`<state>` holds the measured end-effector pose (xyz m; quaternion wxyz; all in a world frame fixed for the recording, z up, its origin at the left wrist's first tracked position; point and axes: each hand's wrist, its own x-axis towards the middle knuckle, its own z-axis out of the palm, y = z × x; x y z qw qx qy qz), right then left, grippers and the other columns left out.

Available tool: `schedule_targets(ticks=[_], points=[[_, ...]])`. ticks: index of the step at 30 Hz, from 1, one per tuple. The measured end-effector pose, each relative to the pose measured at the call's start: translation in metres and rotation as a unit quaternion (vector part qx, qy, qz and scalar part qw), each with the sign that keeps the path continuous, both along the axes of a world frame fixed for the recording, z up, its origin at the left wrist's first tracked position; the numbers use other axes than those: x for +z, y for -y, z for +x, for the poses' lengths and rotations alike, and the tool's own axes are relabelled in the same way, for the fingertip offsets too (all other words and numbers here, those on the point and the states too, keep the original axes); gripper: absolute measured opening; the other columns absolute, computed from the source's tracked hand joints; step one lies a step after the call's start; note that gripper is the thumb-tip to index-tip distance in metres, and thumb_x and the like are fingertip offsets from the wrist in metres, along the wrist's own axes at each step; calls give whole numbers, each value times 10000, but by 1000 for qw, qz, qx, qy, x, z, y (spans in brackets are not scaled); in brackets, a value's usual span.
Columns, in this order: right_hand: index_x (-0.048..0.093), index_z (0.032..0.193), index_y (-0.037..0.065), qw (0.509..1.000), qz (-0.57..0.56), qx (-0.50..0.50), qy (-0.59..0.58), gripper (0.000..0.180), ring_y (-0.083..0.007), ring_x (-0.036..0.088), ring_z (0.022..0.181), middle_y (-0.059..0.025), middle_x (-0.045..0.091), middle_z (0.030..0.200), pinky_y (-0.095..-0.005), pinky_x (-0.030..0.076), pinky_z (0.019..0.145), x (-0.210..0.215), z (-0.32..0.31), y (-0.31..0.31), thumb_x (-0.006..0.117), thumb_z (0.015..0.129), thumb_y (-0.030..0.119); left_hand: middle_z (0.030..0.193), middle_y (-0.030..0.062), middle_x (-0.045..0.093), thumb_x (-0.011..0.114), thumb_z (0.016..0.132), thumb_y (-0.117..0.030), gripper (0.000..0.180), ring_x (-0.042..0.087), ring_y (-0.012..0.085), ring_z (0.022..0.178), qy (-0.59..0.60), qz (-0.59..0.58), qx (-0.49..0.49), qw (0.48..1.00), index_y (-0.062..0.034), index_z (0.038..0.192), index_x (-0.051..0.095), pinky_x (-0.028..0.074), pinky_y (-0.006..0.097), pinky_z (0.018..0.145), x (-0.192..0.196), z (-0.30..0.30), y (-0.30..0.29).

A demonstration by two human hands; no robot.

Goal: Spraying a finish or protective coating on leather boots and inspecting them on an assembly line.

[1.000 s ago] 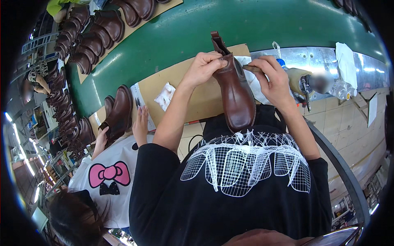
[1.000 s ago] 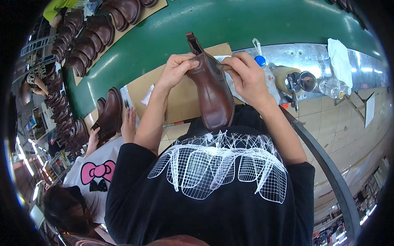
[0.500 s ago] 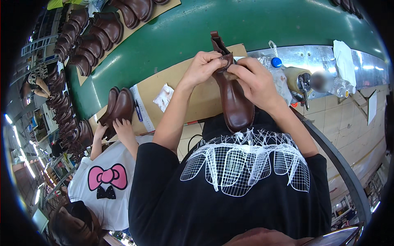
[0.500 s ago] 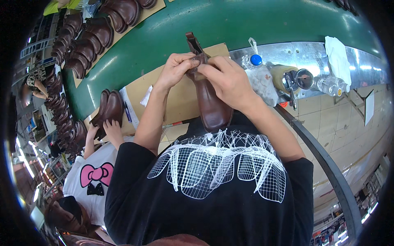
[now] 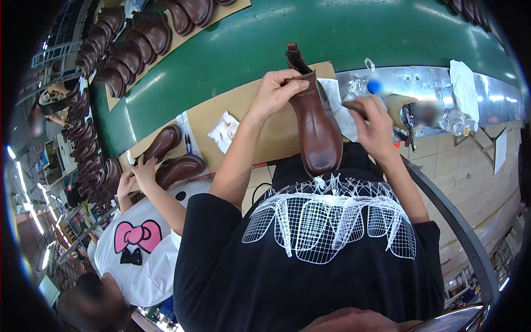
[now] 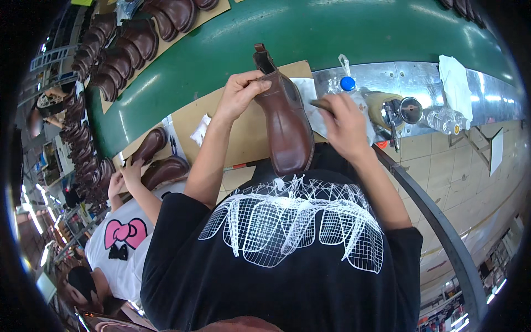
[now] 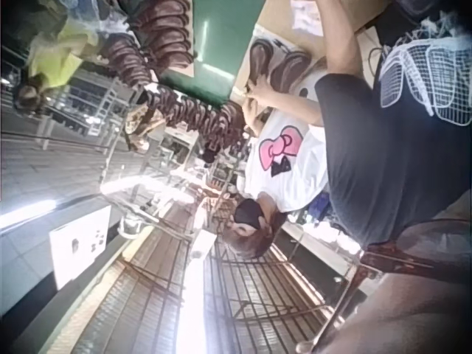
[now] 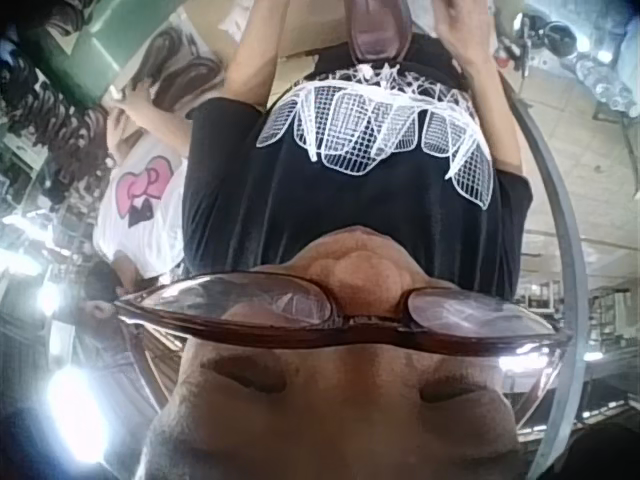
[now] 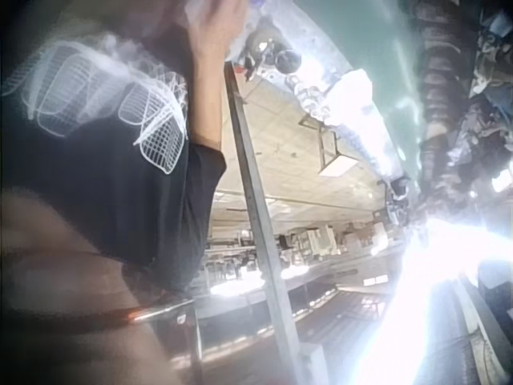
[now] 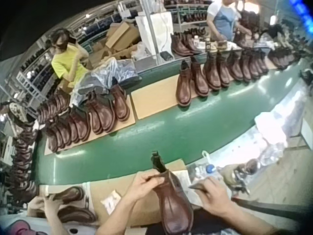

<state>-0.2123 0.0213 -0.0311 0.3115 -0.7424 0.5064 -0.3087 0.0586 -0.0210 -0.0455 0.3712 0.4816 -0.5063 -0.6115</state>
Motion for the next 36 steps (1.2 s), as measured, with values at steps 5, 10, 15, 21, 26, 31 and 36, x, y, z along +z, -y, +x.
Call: schedule_targets(ticks=[5,10,15,21,26,31,36], points=[[573,1156,60,995,45,-72,-53,295,-372,657,927,-181,659,1037,-405,518,775,-24,-43,-33,693,889,94,1131,80,633,623,946,-191,293,603,153,899,-200,-17,136,970,-59,1208,623,483,272,774,-3,-3,-27],[539,1319,58,972,190,-133,45,441,-243,629,1083,-168,635,1206,-341,493,914,-79,-52,-45,694,908,90,1197,89,597,548,975,-499,552,628,209,985,-190,235,321,898,-77,1329,513,527,421,864,-107,5,-92],[535,1371,99,976,-74,-146,-145,530,-337,615,1041,-150,642,1192,-353,510,851,-44,-67,-55,697,866,72,1311,132,591,392,993,-599,665,579,294,1199,-305,351,196,863,-73,1390,482,447,515,1053,-40,-52,-110],[574,1270,45,905,198,-366,85,371,-181,653,901,-107,659,980,-305,539,717,-78,-123,-133,677,915,84,1498,225,432,321,978,-497,699,456,386,1350,-491,336,160,788,-8,1474,379,336,522,1156,-60,-57,-108],[593,1231,34,918,13,-396,-19,363,-239,651,895,-148,646,1048,-337,531,728,-92,-128,-103,708,896,110,1496,289,399,300,951,-413,667,396,472,1368,-559,350,132,740,-17,1484,362,312,566,1161,-37,-67,-102],[646,1120,19,939,-27,-321,-124,280,-336,639,886,-142,660,1013,-397,508,776,-112,-158,-79,725,872,123,1474,278,425,314,951,-442,694,399,497,1354,-576,373,123,717,-13,1495,336,339,579,1143,-50,-63,-102],[643,1067,5,948,-52,-302,-83,208,-308,636,880,-148,646,1002,-378,501,775,-105,-155,-72,709,886,82,1443,270,442,358,966,-521,728,433,485,1332,-608,341,98,710,-19,1492,339,407,617,1082,-32,-51,-93]])
